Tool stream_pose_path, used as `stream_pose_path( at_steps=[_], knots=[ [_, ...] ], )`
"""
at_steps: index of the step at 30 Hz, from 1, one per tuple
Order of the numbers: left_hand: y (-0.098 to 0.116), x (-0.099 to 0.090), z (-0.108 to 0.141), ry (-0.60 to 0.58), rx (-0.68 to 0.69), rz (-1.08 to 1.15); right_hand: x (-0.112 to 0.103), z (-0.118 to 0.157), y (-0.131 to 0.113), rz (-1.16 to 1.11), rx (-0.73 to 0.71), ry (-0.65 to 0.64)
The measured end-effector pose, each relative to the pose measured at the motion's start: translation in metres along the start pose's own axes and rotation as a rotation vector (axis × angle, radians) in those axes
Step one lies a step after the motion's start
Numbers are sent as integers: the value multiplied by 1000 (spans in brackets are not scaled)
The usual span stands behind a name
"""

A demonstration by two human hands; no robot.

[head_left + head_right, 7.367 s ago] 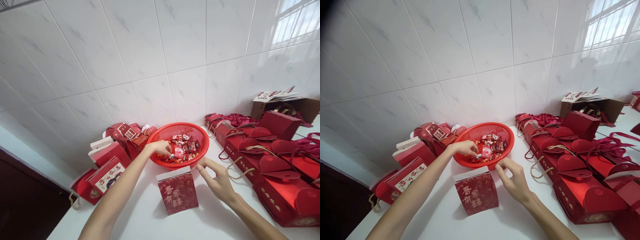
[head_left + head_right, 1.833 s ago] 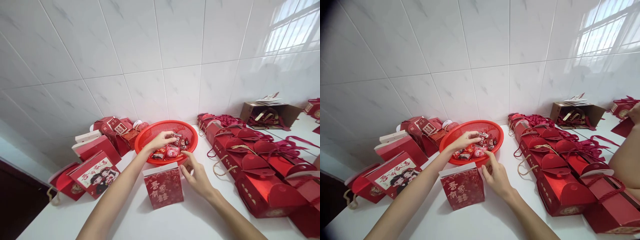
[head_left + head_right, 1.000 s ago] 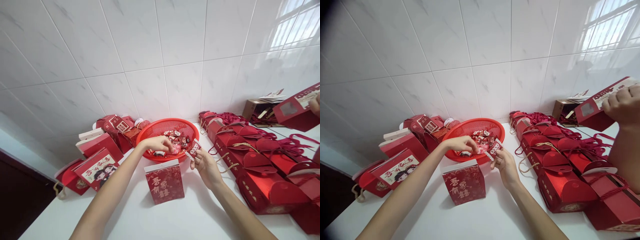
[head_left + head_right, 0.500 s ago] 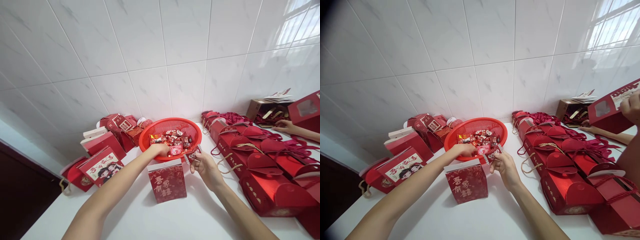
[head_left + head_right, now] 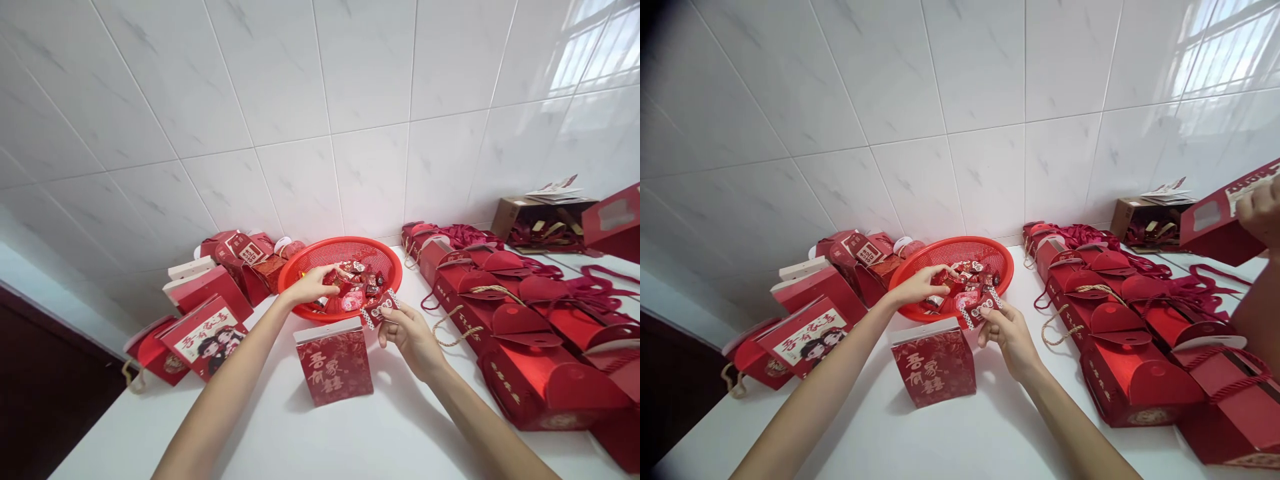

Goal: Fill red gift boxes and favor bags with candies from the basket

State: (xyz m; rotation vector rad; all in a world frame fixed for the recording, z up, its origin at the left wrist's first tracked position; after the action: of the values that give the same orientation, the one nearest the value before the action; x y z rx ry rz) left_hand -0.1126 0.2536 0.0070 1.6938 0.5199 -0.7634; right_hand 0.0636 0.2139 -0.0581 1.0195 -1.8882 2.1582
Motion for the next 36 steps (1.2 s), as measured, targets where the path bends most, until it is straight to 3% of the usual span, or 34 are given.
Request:
stream_pose_path(
  at_steps=[6, 8, 12, 15, 24, 28, 30, 36],
  knots=[
    [-13, -27, -2, 267, -44, -385, -6, -1, -4, 17, -31, 64],
    [-15, -14, -3, 118, -46, -421, -7, -2, -5, 22, -42, 77],
    [-33, 37, 8, -457, -177, -380, -7, -2, -6, 38, -59, 75],
    [-43, 50, 9, -566, -247, -409, -6, -1, -6, 46, -64, 73],
    [-47, 65, -1, -529, -272, -452, -7, -2, -6, 71, -75, 66],
    [-39, 60, -2, -512, -233, -419, -7, -3, -7, 69, -82, 65],
    [-32, 52, -5, -450, -196, -332, -8, -2, -6, 73, -77, 73],
    [-5, 13, -12, -105, -68, 160, -8, -2, -5, 87, -63, 69]
  ],
)
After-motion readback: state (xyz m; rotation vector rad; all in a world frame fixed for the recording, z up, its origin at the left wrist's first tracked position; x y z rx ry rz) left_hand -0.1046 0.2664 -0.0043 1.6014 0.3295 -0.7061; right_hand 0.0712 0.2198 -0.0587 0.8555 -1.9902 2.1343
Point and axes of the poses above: each hand's wrist, its own z-axis away from the middle knuckle, its own x-axis out of the palm, y = z × x, the point moved 9 cm from there along -z, towards the middle knuckle, and after that the axes turned 4 degrees about y, right-handed, at the moved point
